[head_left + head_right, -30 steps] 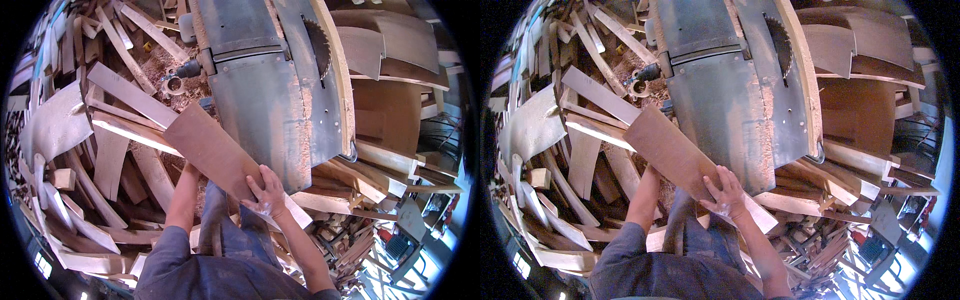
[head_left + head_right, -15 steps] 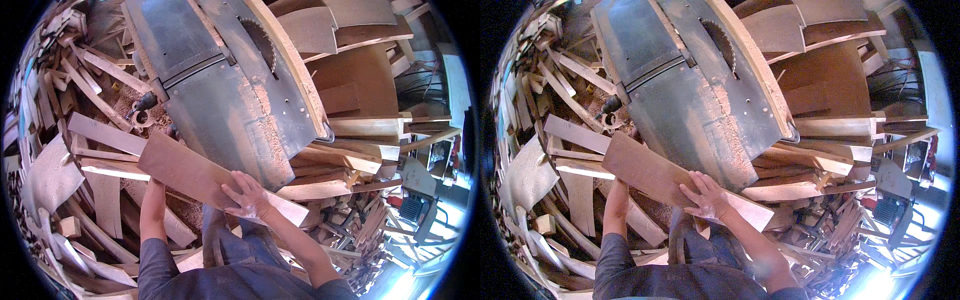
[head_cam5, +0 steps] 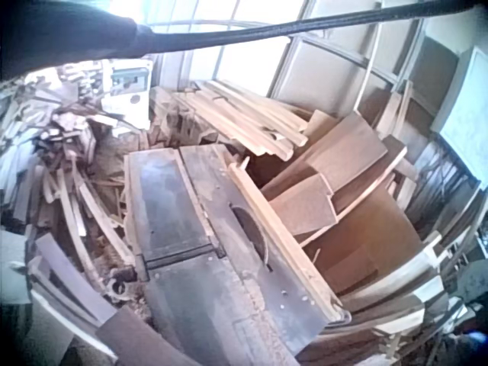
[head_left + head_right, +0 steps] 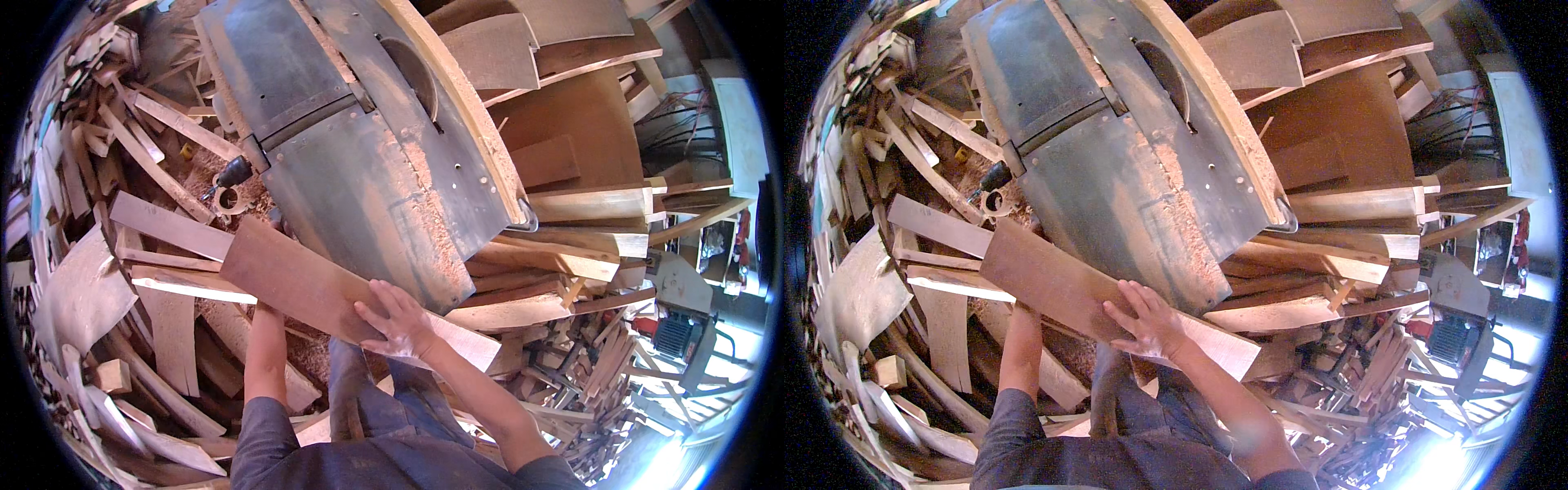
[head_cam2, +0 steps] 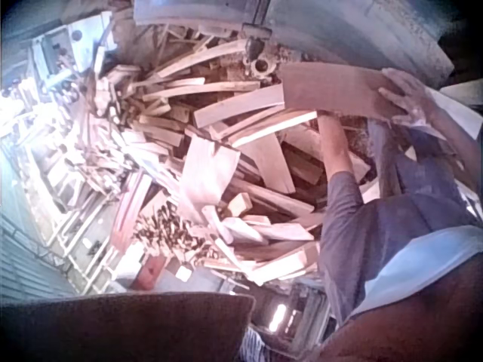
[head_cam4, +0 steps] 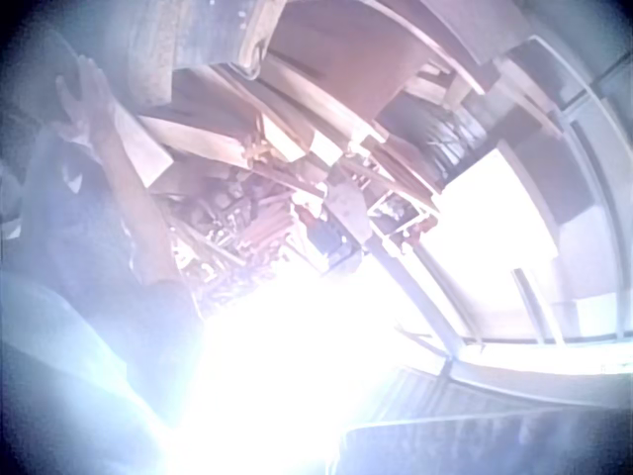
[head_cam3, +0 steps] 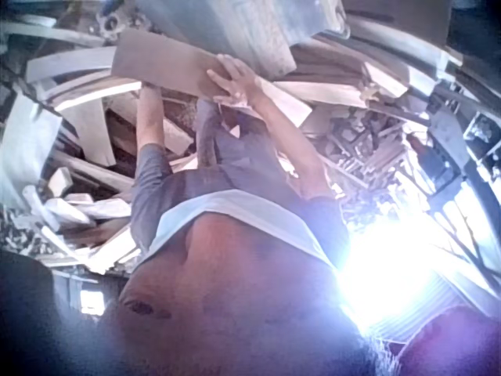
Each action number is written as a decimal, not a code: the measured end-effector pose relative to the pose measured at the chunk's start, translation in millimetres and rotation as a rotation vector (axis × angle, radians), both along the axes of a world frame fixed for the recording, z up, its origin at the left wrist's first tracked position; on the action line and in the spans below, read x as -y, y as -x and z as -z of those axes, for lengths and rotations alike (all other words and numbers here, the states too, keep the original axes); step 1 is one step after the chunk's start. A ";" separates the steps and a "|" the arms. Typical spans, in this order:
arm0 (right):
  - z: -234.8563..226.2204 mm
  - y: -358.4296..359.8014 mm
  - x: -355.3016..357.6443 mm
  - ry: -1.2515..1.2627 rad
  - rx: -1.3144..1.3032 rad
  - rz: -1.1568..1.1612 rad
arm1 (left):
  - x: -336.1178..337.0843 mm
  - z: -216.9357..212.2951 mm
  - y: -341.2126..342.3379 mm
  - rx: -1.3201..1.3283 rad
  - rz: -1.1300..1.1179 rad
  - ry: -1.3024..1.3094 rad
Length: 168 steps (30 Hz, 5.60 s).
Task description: The person walks across the workshop, picks up wooden boards from a pile by hand, holds a board against a woodworking machine, and sorts through other wooden planks in the scrap pile.
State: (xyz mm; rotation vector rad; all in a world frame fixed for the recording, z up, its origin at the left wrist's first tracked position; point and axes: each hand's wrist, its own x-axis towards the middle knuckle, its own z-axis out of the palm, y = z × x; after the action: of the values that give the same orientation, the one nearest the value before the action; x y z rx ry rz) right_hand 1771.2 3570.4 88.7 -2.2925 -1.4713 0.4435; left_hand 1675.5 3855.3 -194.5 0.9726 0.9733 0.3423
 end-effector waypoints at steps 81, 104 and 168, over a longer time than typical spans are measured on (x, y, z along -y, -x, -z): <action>-229.5 39.7 377.7 0.054 0.419 0.378 | 352.3 -412.2 -25.6 0.118 1.205 -1.643; -69.9 85.8 242.2 0.079 -0.060 0.231 | 317.5 -330.7 166.0 -0.258 0.408 -1.203; -76.9 -19.1 -5.3 0.039 0.068 0.268 | 320.3 -99.7 382.9 -0.530 -0.143 -0.097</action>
State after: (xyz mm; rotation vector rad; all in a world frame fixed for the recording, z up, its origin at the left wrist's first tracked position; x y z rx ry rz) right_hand 1790.3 3575.7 165.6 -2.5113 -1.1700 0.3210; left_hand 1292.6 3535.0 -94.8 1.1102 1.5245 0.2552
